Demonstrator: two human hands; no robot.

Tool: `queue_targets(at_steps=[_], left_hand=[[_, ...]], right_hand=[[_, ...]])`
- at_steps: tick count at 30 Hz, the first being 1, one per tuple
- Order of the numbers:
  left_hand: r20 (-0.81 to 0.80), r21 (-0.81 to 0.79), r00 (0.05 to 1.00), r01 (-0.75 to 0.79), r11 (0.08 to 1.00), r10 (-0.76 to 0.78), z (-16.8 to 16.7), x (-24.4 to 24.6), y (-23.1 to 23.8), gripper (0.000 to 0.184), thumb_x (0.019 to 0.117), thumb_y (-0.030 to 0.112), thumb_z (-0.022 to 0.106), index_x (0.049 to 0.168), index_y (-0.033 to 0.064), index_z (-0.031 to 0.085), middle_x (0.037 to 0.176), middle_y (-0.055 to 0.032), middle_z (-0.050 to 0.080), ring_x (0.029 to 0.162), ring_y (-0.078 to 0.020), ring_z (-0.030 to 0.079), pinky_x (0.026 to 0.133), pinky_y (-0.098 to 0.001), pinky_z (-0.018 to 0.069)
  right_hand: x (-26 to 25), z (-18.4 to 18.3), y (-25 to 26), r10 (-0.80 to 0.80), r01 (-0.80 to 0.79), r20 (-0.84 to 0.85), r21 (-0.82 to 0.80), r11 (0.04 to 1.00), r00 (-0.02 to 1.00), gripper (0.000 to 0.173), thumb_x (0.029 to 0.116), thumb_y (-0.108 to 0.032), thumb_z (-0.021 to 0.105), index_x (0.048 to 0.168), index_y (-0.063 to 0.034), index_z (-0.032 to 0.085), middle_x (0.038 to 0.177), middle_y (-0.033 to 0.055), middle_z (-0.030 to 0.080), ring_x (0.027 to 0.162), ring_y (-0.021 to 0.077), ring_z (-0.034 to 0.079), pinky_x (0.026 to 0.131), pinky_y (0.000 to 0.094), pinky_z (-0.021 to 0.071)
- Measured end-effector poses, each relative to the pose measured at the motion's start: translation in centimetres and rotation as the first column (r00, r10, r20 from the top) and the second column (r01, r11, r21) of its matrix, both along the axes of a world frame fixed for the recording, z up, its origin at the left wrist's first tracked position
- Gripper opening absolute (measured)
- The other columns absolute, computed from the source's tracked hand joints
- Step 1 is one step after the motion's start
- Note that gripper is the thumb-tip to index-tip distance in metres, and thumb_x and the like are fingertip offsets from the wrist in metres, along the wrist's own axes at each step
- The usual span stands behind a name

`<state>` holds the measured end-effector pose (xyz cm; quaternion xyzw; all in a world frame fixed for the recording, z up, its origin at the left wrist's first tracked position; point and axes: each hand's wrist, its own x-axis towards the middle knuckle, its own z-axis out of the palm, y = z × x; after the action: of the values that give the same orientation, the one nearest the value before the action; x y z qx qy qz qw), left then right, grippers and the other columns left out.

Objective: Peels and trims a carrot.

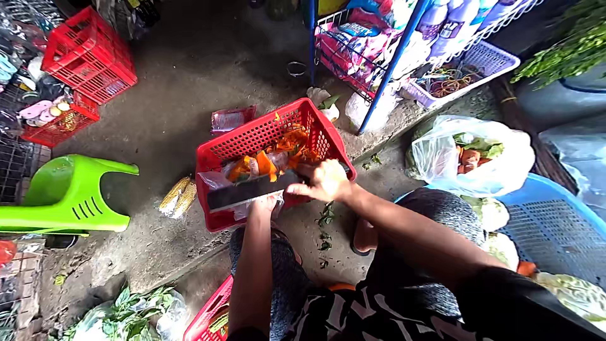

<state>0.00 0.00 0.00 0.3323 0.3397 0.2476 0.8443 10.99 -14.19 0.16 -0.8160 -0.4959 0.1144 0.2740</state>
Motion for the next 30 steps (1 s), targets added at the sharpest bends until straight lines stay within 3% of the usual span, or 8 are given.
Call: queue_targets(at_steps=[2,6,9,12,16,21,25,30], left_hand=[[-0.002,0.027,1.0,0.023,0.999,-0.023,-0.3,0.1,0.2,0.04,0.11,0.047,0.032,0.114,0.0176,0.06,0.092,0.0012,0.067,0.083,-0.0078,0.066,0.074,-0.0267,0.0575],[-0.161,-0.076,0.985,0.045,0.996,-0.057,-0.1,0.5,0.0,0.046,0.1111,0.041,0.024,0.105,0.0065,0.054,0.077,-0.0104,0.062,0.061,-0.0179,0.064,0.05,-0.0288,0.0547],[-0.099,-0.015,0.995,0.019,1.0,-0.021,-0.3,0.4,0.0,0.039,0.1113,0.039,0.031,0.109,0.0116,0.057,0.085,-0.0032,0.065,0.073,-0.0108,0.065,0.063,-0.0255,0.0567],[-0.124,-0.052,0.992,0.026,0.998,-0.032,-0.5,0.5,0.0,0.04,0.1095,0.045,0.035,0.11,0.0132,0.059,0.085,-0.0035,0.065,0.073,-0.0115,0.066,0.06,-0.0259,0.0566],[-0.001,-0.164,0.979,0.202,0.966,-0.205,-0.8,0.4,0.2,0.057,0.1086,0.051,0.023,0.101,0.0061,0.058,0.074,-0.0105,0.065,0.059,-0.0189,0.066,0.049,-0.029,0.0558],[0.055,-0.063,0.966,0.255,0.965,-0.252,-0.2,0.2,0.9,0.055,0.1081,0.053,0.024,0.108,0.0121,0.061,0.079,-0.003,0.066,0.065,-0.0135,0.067,0.057,-0.0274,0.0581],[0.002,-0.064,0.979,0.205,0.977,-0.205,-1.6,-0.5,1.7,0.05,0.1103,0.047,0.018,0.111,0.0142,0.056,0.093,-0.0034,0.066,0.083,-0.0139,0.068,0.071,-0.0281,0.0593],[0.002,-0.089,0.996,0.086,0.992,-0.086,0.1,-0.3,1.6,0.053,0.1089,0.053,0.022,0.116,0.0125,0.055,0.097,-0.0093,0.064,0.084,-0.0219,0.068,0.072,-0.0383,0.0604]], right_hand=[[-0.5,-0.3,0.0,0.03,-0.03,-0.005,0.004,1.0,1.0,0.093,0.0894,-0.086,0.035,0.1,-0.0021,0.073,0.084,0.0209,0.071,0.085,0.0431,0.071,0.07,0.0639,0.0522],[1.8,-0.5,0.0,-0.101,0.073,-0.133,-0.201,0.977,0.986,0.089,0.0912,-0.084,0.037,0.119,-0.0069,0.071,0.095,0.0232,0.073,0.096,0.0464,0.07,0.081,0.0677,0.0505],[0.6,0.1,-0.3,-0.021,0.009,-0.104,-0.119,0.993,0.994,0.092,0.0897,-0.086,0.035,0.112,-0.0046,0.073,0.094,0.0226,0.073,0.095,0.045,0.07,0.08,0.0669,0.0511],[0.5,-0.8,-0.2,0.0,-0.011,-0.114,-0.096,0.995,0.993,0.093,0.0904,-0.085,0.034,0.109,-0.0031,0.073,0.092,0.023,0.072,0.093,0.0455,0.07,0.077,0.0668,0.0512],[3.6,-2.1,0.4,-0.19,0.148,-0.159,-0.243,0.959,0.969,0.092,0.0904,-0.087,0.031,0.117,-0.0089,0.072,0.097,0.0228,0.073,0.097,0.0458,0.07,0.081,0.0686,0.051],[5.2,-0.4,0.9,-0.388,0.285,-0.291,-0.34,0.896,0.874,0.086,0.0967,-0.08,0.03,0.12,-0.0083,0.071,0.113,0.0258,0.071,0.111,0.0482,0.066,0.089,0.0714,0.0469],[5.0,1.1,-1.1,-0.4,0.324,-0.335,-0.261,0.909,0.853,0.079,0.0983,-0.076,0.035,0.115,-0.0074,0.072,0.108,0.0234,0.071,0.106,0.0452,0.067,0.087,0.0714,0.047],[6.8,0.1,-3.1,-0.418,0.42,-0.439,-0.098,0.902,0.795,0.063,0.102,-0.065,0.041,0.102,-0.0113,0.073,0.086,0.0077,0.068,0.08,0.0244,0.066,0.075,0.0572,0.0514]])
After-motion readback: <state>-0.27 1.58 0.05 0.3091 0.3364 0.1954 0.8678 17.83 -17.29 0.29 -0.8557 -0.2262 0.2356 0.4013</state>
